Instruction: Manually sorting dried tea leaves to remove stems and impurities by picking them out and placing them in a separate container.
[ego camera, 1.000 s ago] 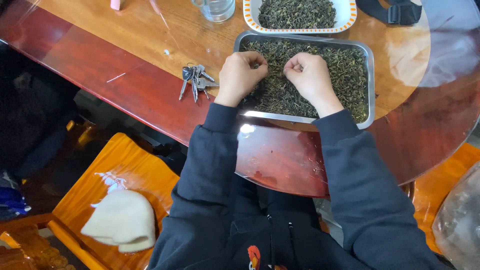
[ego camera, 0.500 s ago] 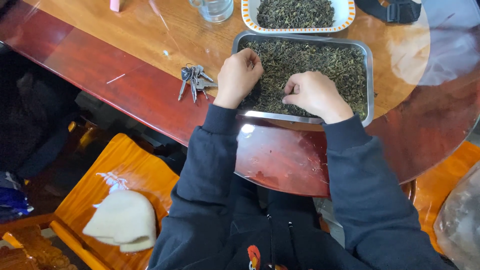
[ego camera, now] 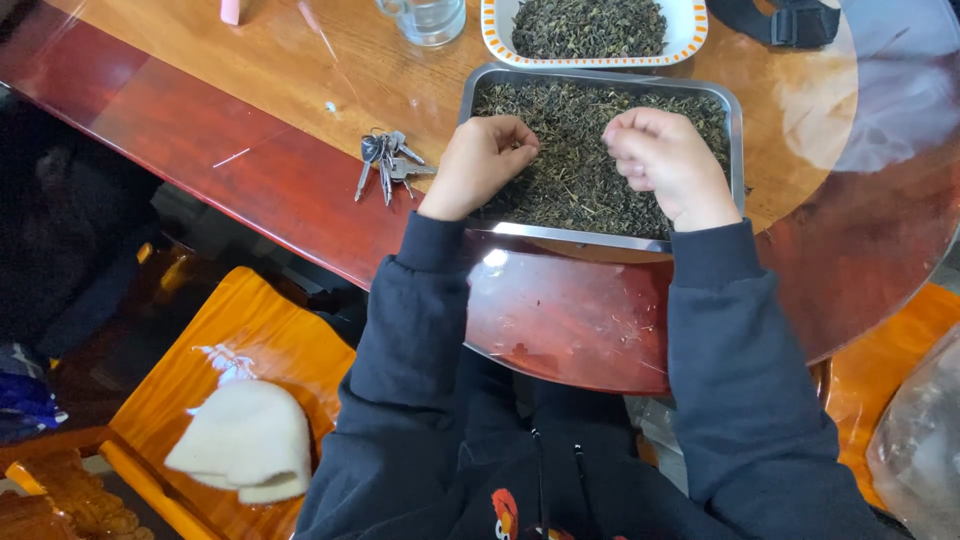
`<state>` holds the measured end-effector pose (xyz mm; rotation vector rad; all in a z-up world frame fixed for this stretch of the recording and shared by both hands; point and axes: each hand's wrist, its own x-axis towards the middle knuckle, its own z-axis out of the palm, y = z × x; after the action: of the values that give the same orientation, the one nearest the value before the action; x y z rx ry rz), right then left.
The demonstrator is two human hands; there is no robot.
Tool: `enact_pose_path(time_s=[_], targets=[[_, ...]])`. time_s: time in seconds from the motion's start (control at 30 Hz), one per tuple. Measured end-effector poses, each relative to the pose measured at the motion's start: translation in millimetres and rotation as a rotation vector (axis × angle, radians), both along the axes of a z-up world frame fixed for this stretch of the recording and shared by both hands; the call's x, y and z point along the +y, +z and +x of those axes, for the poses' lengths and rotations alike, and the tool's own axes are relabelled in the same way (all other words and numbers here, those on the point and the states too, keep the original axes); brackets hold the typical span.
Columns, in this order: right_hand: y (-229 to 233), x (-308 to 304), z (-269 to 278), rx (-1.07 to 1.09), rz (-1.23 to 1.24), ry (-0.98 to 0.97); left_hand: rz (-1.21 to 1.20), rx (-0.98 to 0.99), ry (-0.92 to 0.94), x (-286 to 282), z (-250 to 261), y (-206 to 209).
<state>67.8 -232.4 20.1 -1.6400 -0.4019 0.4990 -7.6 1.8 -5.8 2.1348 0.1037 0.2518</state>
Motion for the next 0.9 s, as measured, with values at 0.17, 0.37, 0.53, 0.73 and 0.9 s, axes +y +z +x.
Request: enact_pose_path(time_s=[0.17,0.37,0.53,0.73,0.9], targets=[[-4,-6,23,0.425,0.392,0.027,0.277,0.12,-0.047,4,-19,5],[-7,-7,24,0.529,0.554,-0.073,0.655,0.24,-0.052,-14,-17,-15],[-5,-6,22,0.524,0.564,-0.082,0.678,0.194,-0.048,-13,-18,-14],[-2,-5,18,0.49,0.521,-0.078,0.414,0.113,0.062,-2,-16,-8],[-1,0,12,0.459,0.51,-0.05,0.35,0.064,0.148,2,-15,-7]])
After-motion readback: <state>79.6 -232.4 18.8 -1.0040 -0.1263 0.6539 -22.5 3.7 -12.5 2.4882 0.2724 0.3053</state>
